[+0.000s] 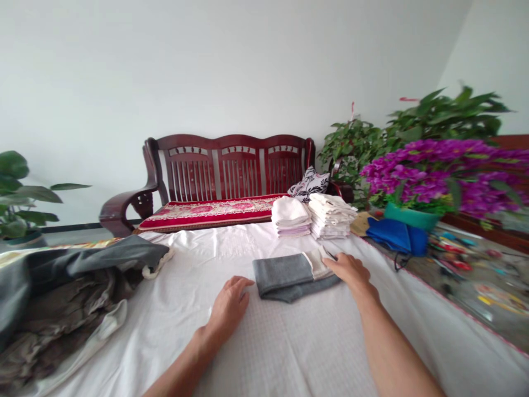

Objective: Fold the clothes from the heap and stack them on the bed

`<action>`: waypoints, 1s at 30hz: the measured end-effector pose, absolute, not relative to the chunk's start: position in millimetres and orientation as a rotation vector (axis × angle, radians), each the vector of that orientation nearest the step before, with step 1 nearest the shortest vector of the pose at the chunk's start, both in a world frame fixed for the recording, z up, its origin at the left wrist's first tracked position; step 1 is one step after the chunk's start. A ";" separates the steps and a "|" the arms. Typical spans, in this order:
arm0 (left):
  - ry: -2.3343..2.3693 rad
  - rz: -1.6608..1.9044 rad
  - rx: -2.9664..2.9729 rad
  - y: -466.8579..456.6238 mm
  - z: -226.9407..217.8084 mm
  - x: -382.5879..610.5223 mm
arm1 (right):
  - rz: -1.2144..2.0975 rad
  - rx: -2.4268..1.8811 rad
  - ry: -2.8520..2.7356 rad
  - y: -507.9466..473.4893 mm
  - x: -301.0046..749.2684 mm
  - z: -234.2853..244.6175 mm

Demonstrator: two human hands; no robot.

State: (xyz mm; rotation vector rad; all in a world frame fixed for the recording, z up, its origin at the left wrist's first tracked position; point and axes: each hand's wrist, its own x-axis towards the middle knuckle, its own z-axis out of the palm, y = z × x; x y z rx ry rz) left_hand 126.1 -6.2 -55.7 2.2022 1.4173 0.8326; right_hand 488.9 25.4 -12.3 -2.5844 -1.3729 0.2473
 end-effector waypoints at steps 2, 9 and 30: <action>1.426 0.856 2.190 -5.0 -55.3 124.7 | 0.241 -2.575 -1.379 25.9 489.3 -11.6; 1.415 0.997 2.122 5.2 -59.8 113.7 | 0.283 -2.348 -1.281 34.0 497.0 -19.0; 1.083 0.658 2.459 25.7 164.4 151.7 | 0.684 -0.801 -1.718 30.1 355.0 127.4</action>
